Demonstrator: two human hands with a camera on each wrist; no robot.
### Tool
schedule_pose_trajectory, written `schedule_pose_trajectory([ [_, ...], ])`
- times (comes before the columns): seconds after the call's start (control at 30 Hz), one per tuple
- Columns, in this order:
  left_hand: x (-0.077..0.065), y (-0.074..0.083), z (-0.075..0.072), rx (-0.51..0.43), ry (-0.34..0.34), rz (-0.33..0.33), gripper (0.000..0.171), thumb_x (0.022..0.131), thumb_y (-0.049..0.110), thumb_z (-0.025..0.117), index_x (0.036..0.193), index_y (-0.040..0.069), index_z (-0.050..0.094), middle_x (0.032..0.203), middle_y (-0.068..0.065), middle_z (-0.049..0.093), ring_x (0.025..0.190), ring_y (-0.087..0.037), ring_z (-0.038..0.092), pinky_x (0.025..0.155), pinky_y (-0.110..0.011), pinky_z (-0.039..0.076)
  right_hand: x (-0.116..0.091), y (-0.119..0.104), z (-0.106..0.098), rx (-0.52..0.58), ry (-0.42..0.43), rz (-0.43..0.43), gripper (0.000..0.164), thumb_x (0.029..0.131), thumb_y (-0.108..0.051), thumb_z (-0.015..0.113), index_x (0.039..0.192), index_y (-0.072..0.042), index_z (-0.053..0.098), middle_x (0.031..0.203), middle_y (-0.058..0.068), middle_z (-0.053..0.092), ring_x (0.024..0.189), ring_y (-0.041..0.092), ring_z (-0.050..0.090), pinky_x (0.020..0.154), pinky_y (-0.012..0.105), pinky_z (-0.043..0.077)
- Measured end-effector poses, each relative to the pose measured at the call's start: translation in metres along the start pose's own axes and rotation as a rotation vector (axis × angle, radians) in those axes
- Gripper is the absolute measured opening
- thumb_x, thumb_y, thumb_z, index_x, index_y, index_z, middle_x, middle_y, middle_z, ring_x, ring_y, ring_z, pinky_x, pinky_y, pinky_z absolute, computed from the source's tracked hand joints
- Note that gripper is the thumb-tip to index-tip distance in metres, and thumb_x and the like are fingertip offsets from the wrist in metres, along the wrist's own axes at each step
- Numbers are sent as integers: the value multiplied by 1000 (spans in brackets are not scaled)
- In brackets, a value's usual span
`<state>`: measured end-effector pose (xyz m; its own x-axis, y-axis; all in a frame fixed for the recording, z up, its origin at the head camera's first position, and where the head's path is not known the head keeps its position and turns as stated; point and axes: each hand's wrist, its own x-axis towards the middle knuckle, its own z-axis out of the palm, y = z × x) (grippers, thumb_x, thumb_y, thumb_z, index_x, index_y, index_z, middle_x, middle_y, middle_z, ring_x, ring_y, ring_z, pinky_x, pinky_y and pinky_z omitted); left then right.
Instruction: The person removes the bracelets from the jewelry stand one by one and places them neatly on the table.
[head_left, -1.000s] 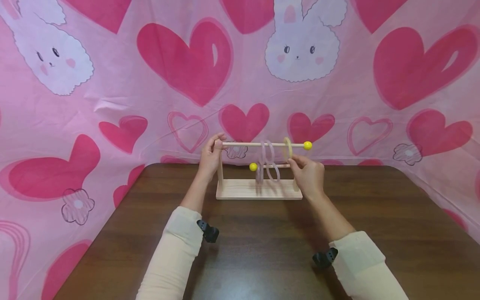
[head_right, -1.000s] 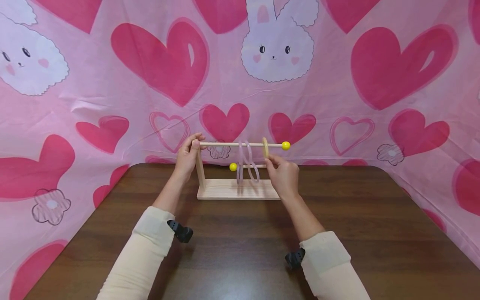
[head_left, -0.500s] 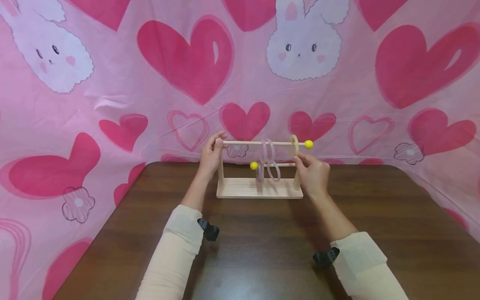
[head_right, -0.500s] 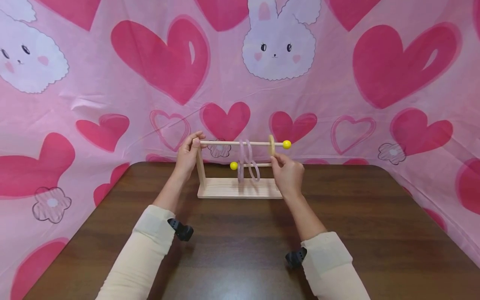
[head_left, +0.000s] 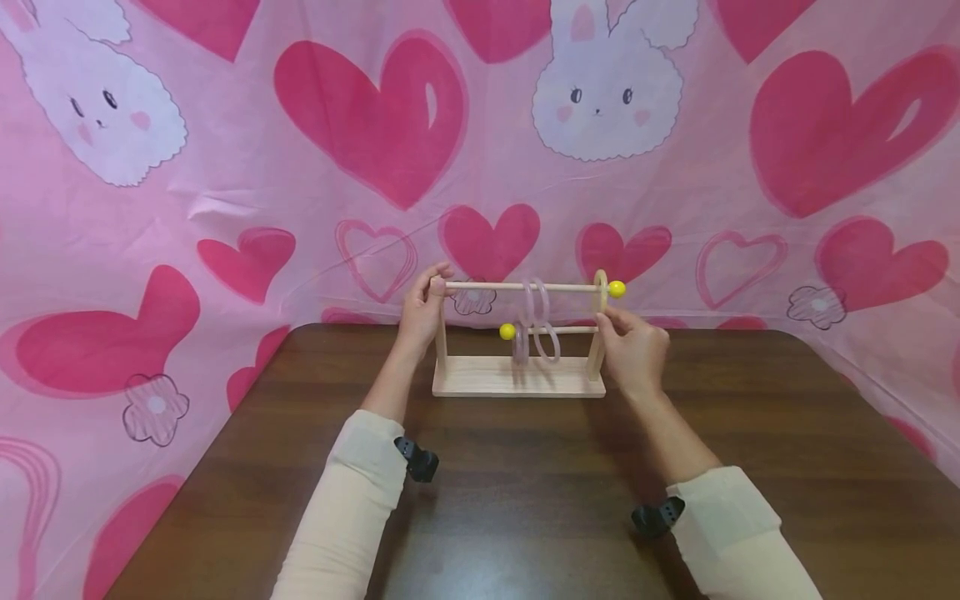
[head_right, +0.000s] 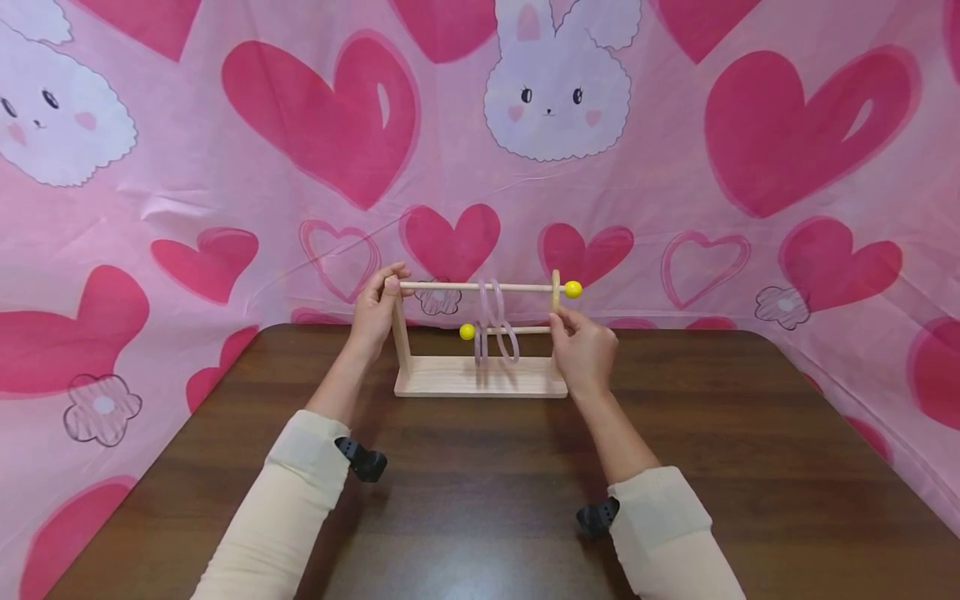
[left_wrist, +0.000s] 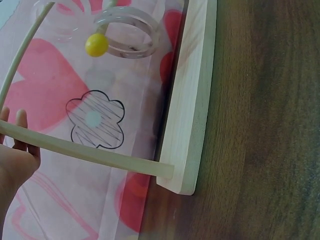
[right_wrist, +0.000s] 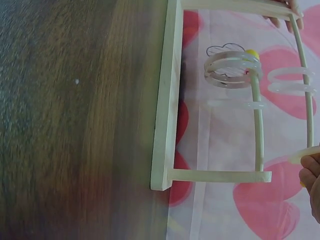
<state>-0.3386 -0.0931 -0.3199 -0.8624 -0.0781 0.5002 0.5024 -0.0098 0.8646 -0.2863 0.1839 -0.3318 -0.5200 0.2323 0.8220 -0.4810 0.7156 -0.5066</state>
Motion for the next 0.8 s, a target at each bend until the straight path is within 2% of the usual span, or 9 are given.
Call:
schedule_pose_trajectory([
  [0.1, 0, -1, 0, -7, -3, 8, 34, 97, 15, 44, 127, -2, 50, 122, -19, 54, 93, -23, 58, 92, -35, 39, 1, 2, -3, 13, 7, 1, 15, 79, -5, 71, 89, 6, 72, 77, 18, 68, 68, 28, 67, 57, 13, 45],
  [0.23, -1, -4, -1, -35, -7, 60, 35, 96, 24, 47, 124, 5, 55, 117, -12, 58, 93, -22, 60, 92, -34, 39, 3, 6, -7, 34, 43, 9, 15, 78, -2, 71, 89, 7, 71, 79, 20, 67, 71, 30, 67, 62, 0, 35],
  [0.33, -2, -5, -2, -43, -9, 76, 36, 94, 29, 49, 122, 8, 57, 115, -9, 59, 92, -21, 60, 92, -34, 39, 4, 10, -10, 29, 69, 29, 14, 77, -2, 71, 89, 6, 71, 80, 19, 67, 73, 31, 67, 62, -1, 34],
  [0.43, -1, -5, -2, -31, -8, 63, 36, 95, 25, 48, 123, 4, 56, 117, -13, 58, 92, -21, 60, 93, -34, 39, 5, 12, -13, 18, 80, 52, 14, 78, -4, 71, 89, 5, 72, 81, 19, 67, 75, 29, 67, 62, 1, 35],
  [0.47, -1, -2, -2, -9, -6, 38, 35, 96, 21, 46, 124, 1, 53, 119, -16, 56, 93, -22, 60, 94, -36, 38, 5, 13, -13, 17, 81, 60, 14, 78, -4, 71, 89, 4, 72, 82, 19, 67, 75, 29, 67, 62, 1, 35],
  [0.6, 0, 0, -2, -3, -12, -2, 34, 97, 14, 44, 126, -3, 50, 121, -21, 54, 88, -12, 58, 92, -32, 38, 6, 12, -16, 19, 83, 93, 15, 78, -5, 71, 91, 4, 72, 82, 19, 68, 75, 28, 67, 61, 1, 35],
  [0.67, -2, 7, -1, 1, -18, -12, 33, 98, 11, 42, 126, -5, 49, 122, -22, 53, 86, -9, 57, 92, -31, 38, 6, 11, -17, 21, 86, 112, 15, 79, -5, 71, 91, 4, 72, 82, 18, 68, 75, 27, 67, 60, 1, 36],
  [0.8, -3, 6, -1, 1, -17, -4, 34, 97, 13, 42, 126, -4, 49, 121, -21, 54, 85, -6, 57, 93, -33, 38, 6, 10, -19, 42, 96, 146, 16, 79, -6, 71, 92, 3, 72, 84, 18, 68, 73, -5, 62, 61, 2, 38],
])
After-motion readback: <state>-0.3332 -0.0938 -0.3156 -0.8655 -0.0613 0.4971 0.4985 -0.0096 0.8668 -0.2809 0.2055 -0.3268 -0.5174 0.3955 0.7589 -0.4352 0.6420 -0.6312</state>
